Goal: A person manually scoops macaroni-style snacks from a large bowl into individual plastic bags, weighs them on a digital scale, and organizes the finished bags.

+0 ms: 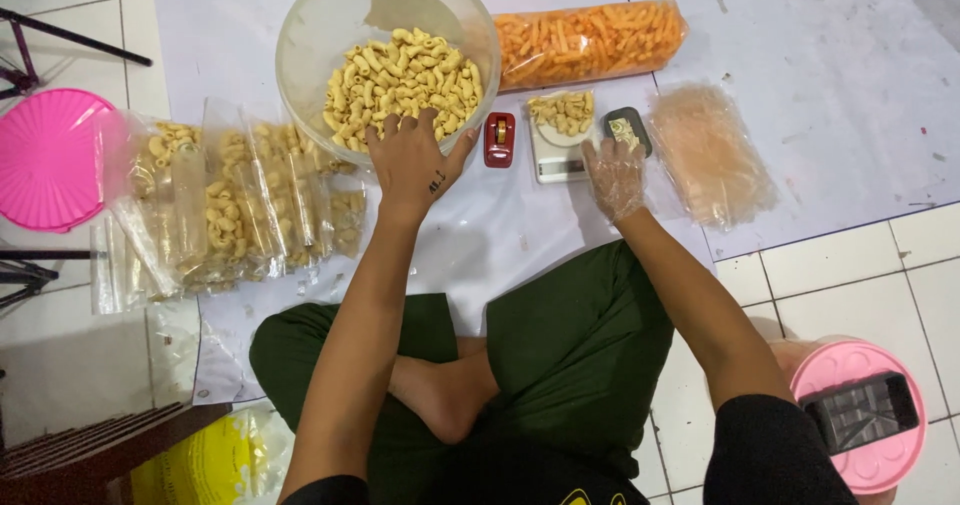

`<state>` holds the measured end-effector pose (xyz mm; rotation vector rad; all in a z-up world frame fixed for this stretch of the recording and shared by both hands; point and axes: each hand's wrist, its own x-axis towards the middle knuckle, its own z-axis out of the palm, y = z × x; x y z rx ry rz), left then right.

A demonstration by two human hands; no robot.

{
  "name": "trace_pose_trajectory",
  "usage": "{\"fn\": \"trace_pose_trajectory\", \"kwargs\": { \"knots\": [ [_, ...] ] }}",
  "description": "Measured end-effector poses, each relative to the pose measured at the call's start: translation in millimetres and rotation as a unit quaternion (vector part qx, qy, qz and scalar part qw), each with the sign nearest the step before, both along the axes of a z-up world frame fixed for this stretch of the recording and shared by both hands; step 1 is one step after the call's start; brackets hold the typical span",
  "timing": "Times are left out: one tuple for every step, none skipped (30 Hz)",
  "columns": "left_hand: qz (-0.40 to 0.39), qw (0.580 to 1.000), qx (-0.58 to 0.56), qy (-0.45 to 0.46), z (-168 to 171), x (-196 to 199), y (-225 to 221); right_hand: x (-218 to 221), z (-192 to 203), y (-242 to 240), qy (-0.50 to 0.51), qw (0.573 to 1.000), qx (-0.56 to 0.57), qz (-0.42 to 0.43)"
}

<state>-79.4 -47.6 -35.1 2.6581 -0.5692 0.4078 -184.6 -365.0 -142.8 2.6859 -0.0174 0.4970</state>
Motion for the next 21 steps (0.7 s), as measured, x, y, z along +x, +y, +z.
{"fn": "trace_pose_trajectory", "kwargs": {
  "knots": [
    [0.001, 1.0, 0.0, 0.0, 0.7, -0.2, 0.5, -0.3, -5.7, -2.0, 0.0, 1.0, 0.0, 0.001],
    [-0.001, 1.0, 0.002, 0.004, 1.4, -0.1, 0.2, -0.9, -11.3, -4.5, 0.007, 1.0, 0.003, -0.002],
    [-0.002, 1.0, 0.004, 0.008, 2.1, 0.0, -0.1, -1.3, -16.8, -7.2, 0.014, 1.0, 0.006, -0.005],
    [-0.002, 1.0, 0.004, 0.008, 2.2, 0.1, -0.1, -1.2, -20.0, -8.6, 0.014, 1.0, 0.006, -0.005],
    [-0.003, 1.0, 0.005, 0.012, 2.4, 0.2, -0.2, -1.1, -23.3, -10.0, 0.023, 1.0, 0.008, -0.011],
    [-0.004, 1.0, 0.007, 0.016, 2.3, 0.1, 0.3, -1.1, -27.0, -10.9, 0.032, 0.999, 0.011, -0.015],
    [-0.004, 1.0, 0.007, 0.016, 0.8, 0.4, -0.1, -1.4, -28.2, -10.0, 0.032, 0.999, 0.012, -0.015],
    [-0.001, 1.0, 0.009, 0.013, -0.5, 1.1, -0.6, -1.0, -29.1, -9.4, 0.028, 0.999, 0.014, -0.018],
    [0.001, 1.0, 0.011, 0.009, -1.7, 1.8, -1.2, -0.6, -29.9, -8.8, 0.023, 0.999, 0.017, -0.021],
    [0.001, 1.0, 0.011, 0.009, -1.5, 1.5, -1.1, -0.5, -26.8, -7.2, 0.023, 0.999, 0.017, -0.021],
    [0.0, 1.0, 0.009, 0.008, -1.3, 1.3, -1.0, -0.3, -23.8, -5.7, -0.001, 1.0, 0.008, -0.015],
    [-0.001, 1.0, 0.007, 0.008, -1.1, 1.1, -0.7, -0.1, -20.8, -3.9, -0.025, 1.0, -0.001, -0.007],
    [0.0, 1.0, 0.007, 0.007, 0.3, 0.9, -0.9, -0.2, -18.9, -4.1, -0.026, 1.0, -0.001, -0.007],
    [-0.002, 1.0, 0.009, 0.019, 1.6, 0.5, -0.6, -0.3, -17.3, -3.8, -0.029, 1.0, 0.001, 0.006],
    [-0.004, 0.999, 0.01, 0.031, 2.9, 0.1, -0.3, -0.5, -15.8, -3.5, -0.032, 0.999, 0.004, 0.019],
    [-0.003, 0.999, 0.011, 0.031, 3.9, -0.1, -0.3, 1.7, -7.2, -1.4, -0.033, 0.999, 0.005, 0.02],
    [-0.003, 0.999, 0.013, 0.036, 4.9, -0.3, -0.1, 3.8, 1.4, 0.7, -0.027, 0.999, 0.023, 0.0],
    [-0.003, 0.999, 0.015, 0.041, 5.8, -0.8, -0.3, 5.6, 10.2, 2.4, -0.021, 0.999, 0.04, -0.021],
    [-0.002, 0.999, 0.015, 0.041, 6.5, -0.2, -0.3, 13.4, 23.5, 3.9, -0.021, 0.999, 0.041, -0.02],
    [0.001, 0.998, 0.017, 0.058, 7.3, 0.4, -0.7, 20.8, 37.2, 5.1, -0.031, 0.995, 0.088, -0.033],
    [0.003, 0.997, 0.019, 0.075, 8.2, 0.9, -1.1, 28.0, 50.9, 6.3, -0.04, 0.989, 0.135, -0.047]
  ]
}}
